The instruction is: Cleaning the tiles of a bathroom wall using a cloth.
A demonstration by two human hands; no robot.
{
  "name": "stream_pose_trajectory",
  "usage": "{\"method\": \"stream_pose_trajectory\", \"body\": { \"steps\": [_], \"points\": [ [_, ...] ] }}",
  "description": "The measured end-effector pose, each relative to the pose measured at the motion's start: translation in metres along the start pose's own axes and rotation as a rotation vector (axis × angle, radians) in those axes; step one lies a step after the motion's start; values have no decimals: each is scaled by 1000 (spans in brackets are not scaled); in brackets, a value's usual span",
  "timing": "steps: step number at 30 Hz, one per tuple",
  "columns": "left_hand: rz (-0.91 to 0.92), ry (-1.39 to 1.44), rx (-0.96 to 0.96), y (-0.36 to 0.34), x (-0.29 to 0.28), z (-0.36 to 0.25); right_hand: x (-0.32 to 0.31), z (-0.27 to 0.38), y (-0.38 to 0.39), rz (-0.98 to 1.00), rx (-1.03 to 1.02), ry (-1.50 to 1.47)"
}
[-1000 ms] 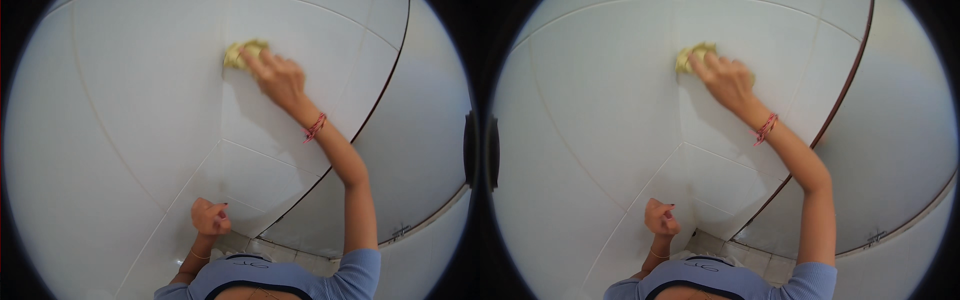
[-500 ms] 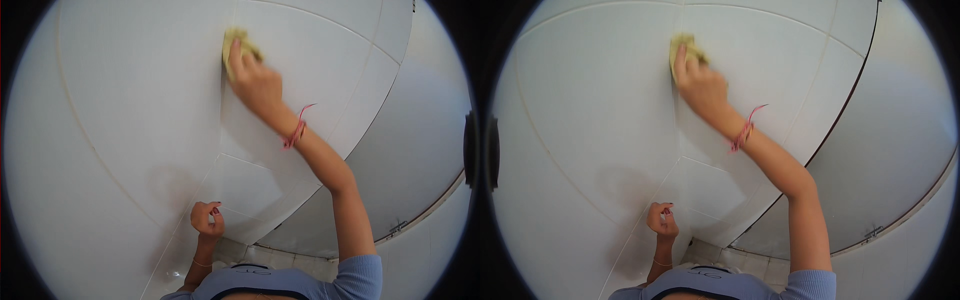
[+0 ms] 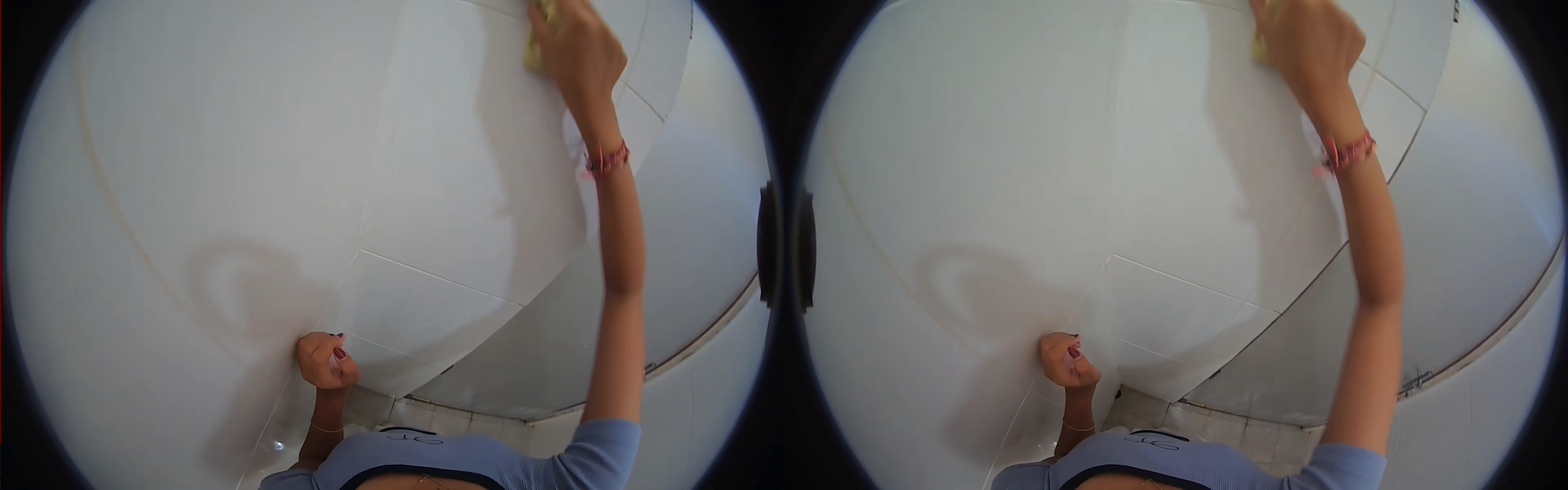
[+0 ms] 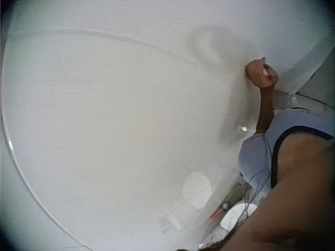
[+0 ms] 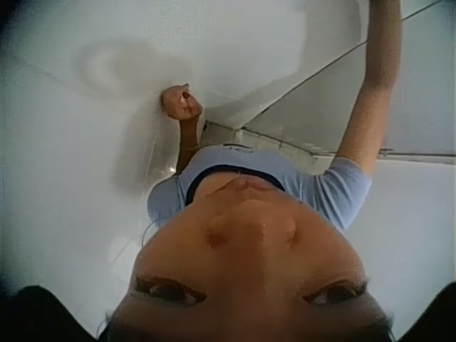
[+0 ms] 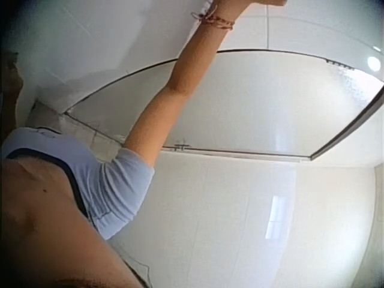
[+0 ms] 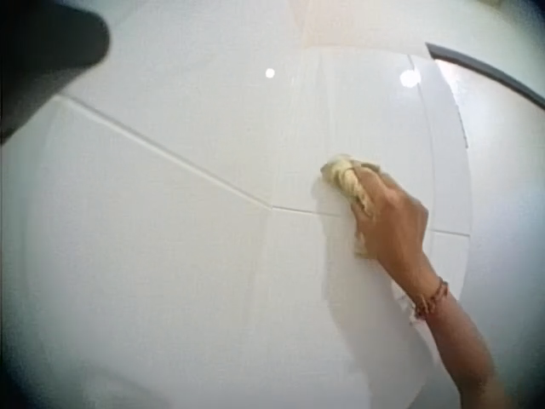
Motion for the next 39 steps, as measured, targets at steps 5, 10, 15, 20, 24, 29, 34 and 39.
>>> {"method": "stream_pose_trajectory", "body": {
  "steps": [5, 10, 15, 20, 24, 29, 34, 39],
  "points": [
    [-116, -157, 159, 2, -14, 25, 28, 103, 81, 48, -73, -260],
    [-84, -294, 276, 15, -6, 32, -5, 163, 206, 267, -566, -372],
    [-235, -223, 159, 4, -10, 27, -29, 50, 115, 82, -344, -96],
    [-263, 43, -7, 14, 20, 27, -61, -47, 23, -168, 242, 18],
    [-242, 206, -158, 21, 37, 33, -44, 9, 99, 67, -7, -151],
    [-250, 279, -329, 18, 56, 34, -67, 70, 225, 311, -429, -242],
    [-259, 294, -320, 22, 56, 41, -66, -11, 138, 94, -319, -22],
    [-98, 362, -369, 30, 66, 28, -84, -83, 6, -118, 106, 151]
  ]
}}
Point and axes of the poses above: each hand's wrist, its own y-axis away from the middle knuckle, its own x-axis out of the palm, z = x × y, the point moved 5 cm from there along -y, towards the middle knuckle, and after that the axes turned 3 degrees about -z, right-handed, at the moved point
